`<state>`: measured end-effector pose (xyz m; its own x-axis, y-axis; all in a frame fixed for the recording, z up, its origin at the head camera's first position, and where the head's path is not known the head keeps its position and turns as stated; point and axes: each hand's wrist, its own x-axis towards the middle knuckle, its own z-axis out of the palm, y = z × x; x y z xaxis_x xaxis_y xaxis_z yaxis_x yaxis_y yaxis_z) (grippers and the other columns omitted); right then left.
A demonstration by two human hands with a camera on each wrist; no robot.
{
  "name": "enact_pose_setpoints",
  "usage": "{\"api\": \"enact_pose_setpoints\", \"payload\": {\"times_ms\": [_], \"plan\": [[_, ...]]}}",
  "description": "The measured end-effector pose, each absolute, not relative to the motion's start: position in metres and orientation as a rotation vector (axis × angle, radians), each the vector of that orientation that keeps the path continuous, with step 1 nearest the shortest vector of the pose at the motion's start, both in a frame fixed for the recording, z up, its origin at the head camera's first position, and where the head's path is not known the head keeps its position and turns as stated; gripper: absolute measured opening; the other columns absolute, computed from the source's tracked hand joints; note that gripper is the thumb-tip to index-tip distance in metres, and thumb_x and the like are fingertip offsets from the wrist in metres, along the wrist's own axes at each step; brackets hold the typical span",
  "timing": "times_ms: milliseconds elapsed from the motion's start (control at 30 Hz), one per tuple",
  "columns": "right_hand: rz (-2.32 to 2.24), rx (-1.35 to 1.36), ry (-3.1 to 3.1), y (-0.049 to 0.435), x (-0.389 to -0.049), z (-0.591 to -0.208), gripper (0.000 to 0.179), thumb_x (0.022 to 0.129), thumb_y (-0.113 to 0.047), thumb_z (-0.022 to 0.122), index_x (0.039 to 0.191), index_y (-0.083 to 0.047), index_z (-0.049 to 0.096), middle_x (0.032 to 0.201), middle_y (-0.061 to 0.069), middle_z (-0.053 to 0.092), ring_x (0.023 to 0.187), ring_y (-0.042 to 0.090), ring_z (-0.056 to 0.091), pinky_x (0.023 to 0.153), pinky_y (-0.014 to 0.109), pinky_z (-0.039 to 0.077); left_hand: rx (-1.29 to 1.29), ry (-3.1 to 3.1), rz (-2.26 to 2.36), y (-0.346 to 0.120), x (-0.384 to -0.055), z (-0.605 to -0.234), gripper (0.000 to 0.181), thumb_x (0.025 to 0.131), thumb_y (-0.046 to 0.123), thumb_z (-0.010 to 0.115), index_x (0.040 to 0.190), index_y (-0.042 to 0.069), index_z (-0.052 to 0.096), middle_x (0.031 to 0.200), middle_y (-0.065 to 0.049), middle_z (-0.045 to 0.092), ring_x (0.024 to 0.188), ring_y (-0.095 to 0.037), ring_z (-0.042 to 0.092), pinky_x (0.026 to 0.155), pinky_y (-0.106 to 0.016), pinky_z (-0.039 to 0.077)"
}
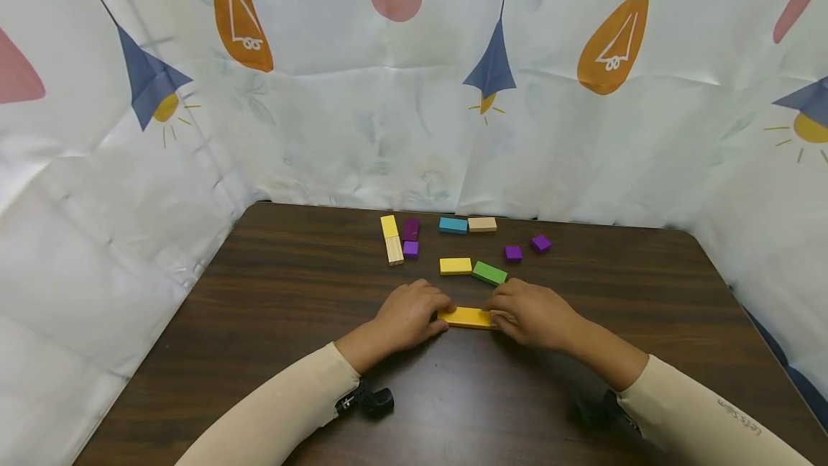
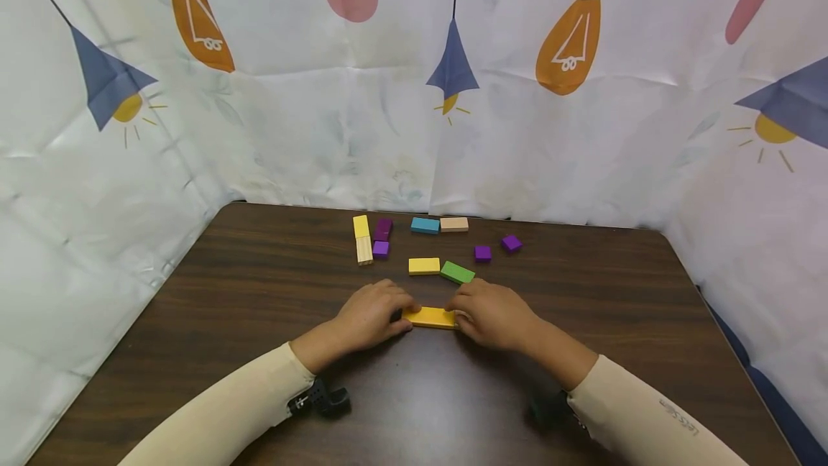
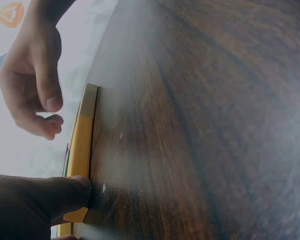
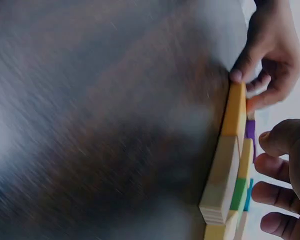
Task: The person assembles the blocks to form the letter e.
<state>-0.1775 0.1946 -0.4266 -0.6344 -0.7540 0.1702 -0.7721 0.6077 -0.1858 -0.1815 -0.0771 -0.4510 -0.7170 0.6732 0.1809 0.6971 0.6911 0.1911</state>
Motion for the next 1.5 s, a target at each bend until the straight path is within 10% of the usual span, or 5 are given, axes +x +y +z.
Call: {"api": "enact_pose_setpoints", "payload": {"times_ms": [1167,1500], "plan": [[0.266,1.294,-2.689,0.197,-0.154,-0.444,0.031,0.085,-0.008,0.078,0.116,-0.011,0.077,0.110,0.002,0.066,0.092,0.016,0.063,0.074,0.036,0.057,-1.186,-2.841,-0.401,-0.082,-0.184,-0.452,0.036,0.096,0.040,0.073,0.124,0.019,0.071,0.120,0.004,0.070,0.114,-0.019,0.059,0.097,-0.041,0.049],[0.271,1.295,-2.704,0.194,-0.154,-0.444,0.031,0.086,-0.007,0.075,0.117,-0.012,0.077,0.111,0.002,0.065,0.095,0.017,0.063,0.073,0.034,0.057,-0.840,-2.794,-0.404,-0.106,-0.208,-0.447,0.036,0.098,0.041,0.069,0.123,0.015,0.071,0.119,-0.002,0.069,0.111,-0.024,0.064,0.093,-0.043,0.052]]}}
